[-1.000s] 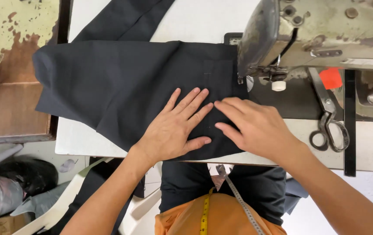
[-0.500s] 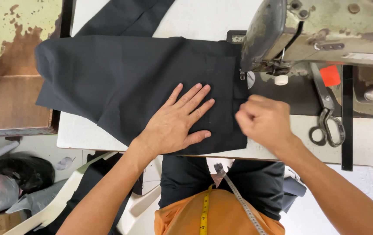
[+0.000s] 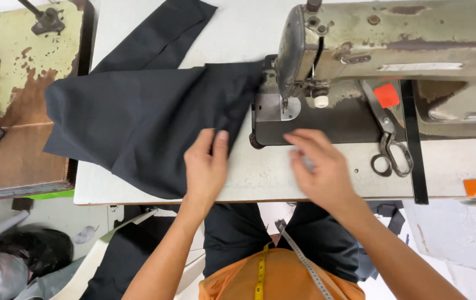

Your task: Trimming excess fabric and loose threads from a pair of black trousers using scissors at a sewing workstation

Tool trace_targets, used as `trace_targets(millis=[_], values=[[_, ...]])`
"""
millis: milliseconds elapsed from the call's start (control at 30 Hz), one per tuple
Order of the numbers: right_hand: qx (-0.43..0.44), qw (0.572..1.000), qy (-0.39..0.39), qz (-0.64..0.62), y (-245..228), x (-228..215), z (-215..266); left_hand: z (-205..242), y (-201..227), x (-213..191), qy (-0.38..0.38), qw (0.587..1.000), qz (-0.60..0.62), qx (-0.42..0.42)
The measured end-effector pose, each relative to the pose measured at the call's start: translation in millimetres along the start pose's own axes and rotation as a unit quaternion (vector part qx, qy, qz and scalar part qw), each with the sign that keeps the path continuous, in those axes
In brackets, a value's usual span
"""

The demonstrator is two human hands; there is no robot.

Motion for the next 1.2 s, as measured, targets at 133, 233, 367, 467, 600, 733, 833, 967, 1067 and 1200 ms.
trace_targets(millis=[133,233,367,467,600,733,833,967,1067,1200], values=[[-0.079,0.992,-0.065,0.069,-29.0,38.5,-34.5,6.9,5.2,-16.5,0.052,0.982,0.163,-0.087],[-0.048,0.994,-0.094,0.028,-28.8,58.9,-44.5,7.6,-4.2,-14.3,0.041,0.982,0.170,-0.077],[-0.037,0.995,-0.097,0.003,-10.5,60.6,-41.7,7.1,-3.6,-14.9,0.028,0.984,0.162,-0.068],[-0.061,0.994,-0.081,0.038,5.6,55.4,-33.3,7.6,-3.3,-18.1,0.035,0.989,0.137,-0.050],[-0.023,0.997,-0.036,0.068,22.0,17.3,-18.3,8.3,26.0,-28.7,0.001,0.996,0.088,0.031],[-0.050,0.994,0.018,0.097,-12.1,-18.2,3.2,19.8,62.1,-40.3,-0.184,0.969,0.078,0.147],[-0.084,0.991,-0.010,0.103,-44.5,-3.5,29.2,21.1,67.4,-57.4,-0.218,0.959,0.086,0.158],[-0.134,0.978,-0.100,0.128,-61.7,27.1,46.4,18.7,60.0,-56.5,-0.270,0.938,-0.020,0.216],[-0.124,0.973,-0.122,0.152,-58.9,47.1,55.1,15.5,59.7,-51.9,-0.256,0.927,-0.075,0.263],[-0.087,0.960,-0.124,0.236,-53.1,57.0,59.9,1.2,58.7,-49.0,-0.239,0.926,-0.079,0.282]])
Point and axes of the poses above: each hand's wrist, its own z-axis away from the middle knuckle, its own x-axis out of the palm, y = z × x, the point moved 2 cm from there along -z, towards the middle knuckle, and after that the axes turned 14 degrees about -y, right-handed, at the moved point
